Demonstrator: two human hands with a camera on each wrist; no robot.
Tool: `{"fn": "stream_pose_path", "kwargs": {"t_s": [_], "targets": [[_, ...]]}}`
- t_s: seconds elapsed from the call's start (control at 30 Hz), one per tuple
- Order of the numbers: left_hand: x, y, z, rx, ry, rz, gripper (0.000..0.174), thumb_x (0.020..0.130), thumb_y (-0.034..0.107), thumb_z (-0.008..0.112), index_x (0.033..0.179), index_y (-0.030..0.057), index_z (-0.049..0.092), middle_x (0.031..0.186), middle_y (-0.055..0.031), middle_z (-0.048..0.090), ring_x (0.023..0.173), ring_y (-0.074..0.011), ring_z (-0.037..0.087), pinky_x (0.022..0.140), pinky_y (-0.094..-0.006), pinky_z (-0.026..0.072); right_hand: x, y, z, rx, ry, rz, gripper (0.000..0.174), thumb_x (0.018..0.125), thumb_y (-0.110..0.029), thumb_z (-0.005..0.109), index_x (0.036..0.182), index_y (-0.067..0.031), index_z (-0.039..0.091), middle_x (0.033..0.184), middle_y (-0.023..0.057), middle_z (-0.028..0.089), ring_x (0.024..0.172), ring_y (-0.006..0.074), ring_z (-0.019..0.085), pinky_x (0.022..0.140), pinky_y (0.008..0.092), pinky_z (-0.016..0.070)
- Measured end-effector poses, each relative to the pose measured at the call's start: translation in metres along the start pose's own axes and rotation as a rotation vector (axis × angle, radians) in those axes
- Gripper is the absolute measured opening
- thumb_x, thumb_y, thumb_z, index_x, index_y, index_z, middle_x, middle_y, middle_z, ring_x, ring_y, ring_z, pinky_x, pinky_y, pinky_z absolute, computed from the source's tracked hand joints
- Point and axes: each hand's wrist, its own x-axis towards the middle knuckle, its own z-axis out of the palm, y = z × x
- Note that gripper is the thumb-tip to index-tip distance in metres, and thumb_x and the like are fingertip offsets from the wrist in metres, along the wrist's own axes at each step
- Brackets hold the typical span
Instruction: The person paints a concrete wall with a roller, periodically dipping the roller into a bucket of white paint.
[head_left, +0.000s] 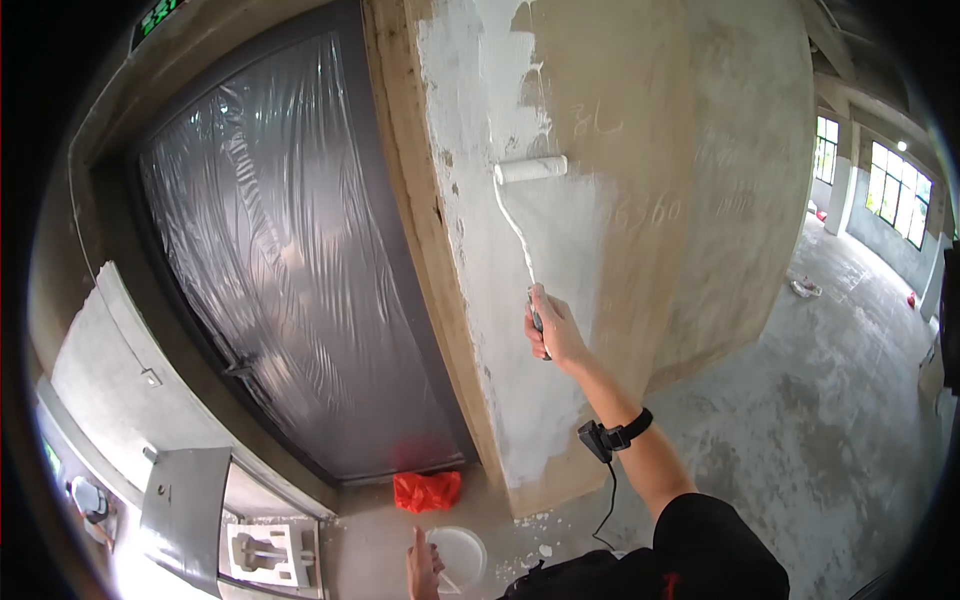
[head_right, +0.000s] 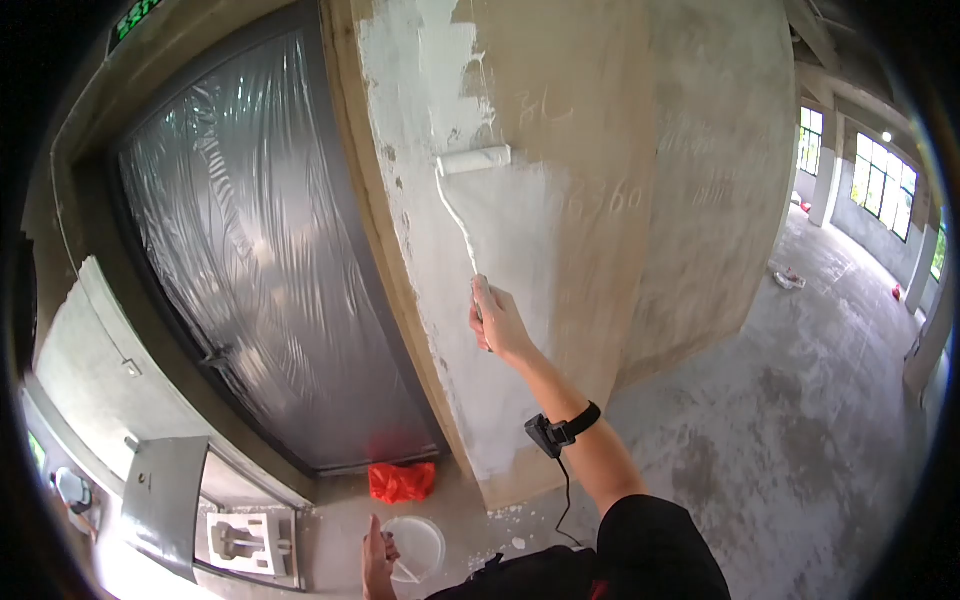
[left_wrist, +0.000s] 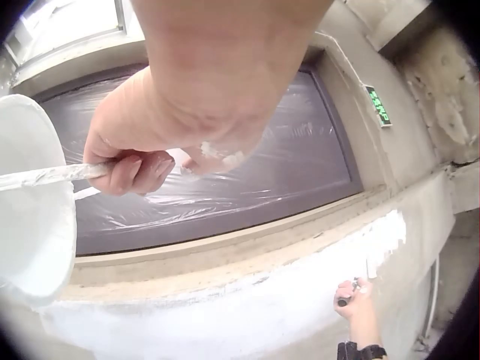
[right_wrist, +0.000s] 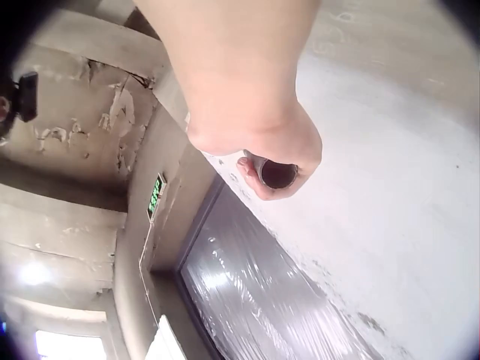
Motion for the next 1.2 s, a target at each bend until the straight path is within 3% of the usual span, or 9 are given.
{"fn": "stream_pose_path", "kwargs": {"t_s": [0.33, 0.4, 0.53, 0.67, 0.77, 0.93, 1.0, 1.13, 1.2], "targets": [[-0.022, 0.005, 0.012, -0.010, -0.005, 0.002, 0.061, 0.085, 0.062, 0.050, 0.071, 0.0034, 0.046, 0.047, 0.0075, 0.025, 0.036, -0.0054, 0.021, 0.035, -0.0220, 0.0188, -0.065, 0.109, -0.025, 0.023, 0.014, 0.171, 0.051, 0.093, -0.055, 0.039, 0.071, -0.0091, 0.039, 0.049, -0.0013, 0.037, 0.035, 0.0067, 0.031, 0.033, 0.0232, 0.0275], [-0.024, 0.003, 0.010, -0.007, -0.008, 0.010, 0.061, 0.085, 0.063, 0.050, 0.071, 0.0031, 0.046, 0.047, 0.0075, 0.025, 0.036, -0.0054, 0.021, 0.035, -0.0221, 0.0187, -0.078, 0.128, -0.031, 0.103, 0.004, 0.295, 0.052, 0.093, -0.055, 0.041, 0.069, -0.0087, 0.040, 0.049, -0.0008, 0.038, 0.036, 0.0074, 0.035, 0.034, 0.0239, 0.0298], [-0.025, -0.001, 0.008, -0.012, 0.005, -0.029, 0.061, 0.084, 0.063, 0.051, 0.071, 0.0032, 0.046, 0.048, 0.0070, 0.026, 0.037, -0.0052, 0.022, 0.035, -0.0219, 0.0181, -0.105, 0.164, -0.039, 0.125, -0.001, 0.340, 0.052, 0.092, -0.054, 0.042, 0.067, -0.0088, 0.042, 0.049, -0.0006, 0.039, 0.036, 0.0081, 0.036, 0.035, 0.0246, 0.0314], [-0.027, -0.004, 0.005, -0.009, 0.002, -0.019, 0.062, 0.083, 0.064, 0.051, 0.073, 0.0024, 0.047, 0.047, 0.0071, 0.025, 0.036, -0.0060, 0.021, 0.035, -0.0224, 0.0185, -0.126, 0.232, -0.046, 0.044, 0.117, 0.316, 0.053, 0.092, -0.054, 0.042, 0.065, -0.0090, 0.042, 0.049, -0.0007, 0.039, 0.036, 0.0089, 0.038, 0.035, 0.0246, 0.0320], [-0.024, -0.010, 0.002, 0.019, 0.040, -0.065, 0.062, 0.083, 0.064, 0.052, 0.073, 0.0023, 0.047, 0.047, 0.0070, 0.024, 0.035, -0.0064, 0.021, 0.034, -0.0226, 0.0184, -0.142, 0.243, -0.040, 0.072, 0.126, 0.358, 0.054, 0.093, -0.054, 0.041, 0.063, -0.0092, 0.042, 0.048, -0.0009, 0.039, 0.035, 0.0089, 0.038, 0.035, 0.0246, 0.0316], [-0.029, -0.011, 0.000, 0.022, 0.028, -0.043, 0.063, 0.083, 0.064, 0.052, 0.074, 0.0016, 0.047, 0.047, 0.0068, 0.024, 0.035, -0.0065, 0.021, 0.035, -0.0229, 0.0186, -0.122, 0.227, -0.038, 0.080, 0.133, 0.354, 0.055, 0.093, -0.054, 0.039, 0.060, -0.0097, 0.042, 0.046, -0.0013, 0.038, 0.034, 0.0087, 0.037, 0.033, 0.0248, 0.0301], [-0.030, -0.011, 0.000, 0.030, 0.024, -0.043, 0.063, 0.083, 0.064, 0.052, 0.075, 0.0012, 0.047, 0.047, 0.0068, 0.024, 0.035, -0.0065, 0.021, 0.035, -0.0231, 0.0188, -0.100, 0.204, -0.041, -0.022, 0.133, 0.223, 0.056, 0.093, -0.055, 0.040, 0.060, -0.0099, 0.042, 0.045, -0.0018, 0.037, 0.034, 0.0086, 0.036, 0.033, 0.0248, 0.0294], [-0.029, -0.012, 0.000, 0.035, -0.010, -0.013, 0.063, 0.085, 0.062, 0.051, 0.076, -0.0004, 0.048, 0.048, 0.0063, 0.025, 0.036, -0.0068, 0.023, 0.036, -0.0236, 0.0202, -0.054, 0.129, -0.037, -0.082, 0.105, 0.132, 0.056, 0.094, -0.054, 0.037, 0.060, -0.0096, 0.041, 0.045, -0.0017, 0.038, 0.034, 0.0090, 0.037, 0.033, 0.0243, 0.0287], [-0.031, -0.011, 0.001, 0.015, -0.031, -0.018, 0.062, 0.085, 0.061, 0.050, 0.076, -0.0009, 0.048, 0.049, 0.0060, 0.025, 0.037, -0.0069, 0.023, 0.036, -0.0237, 0.0207, -0.032, 0.062, -0.022, -0.082, 0.072, 0.064, 0.055, 0.094, -0.055, 0.036, 0.063, -0.0090, 0.041, 0.046, -0.0015, 0.037, 0.035, 0.0088, 0.035, 0.034, 0.0245, 0.0275]]}}
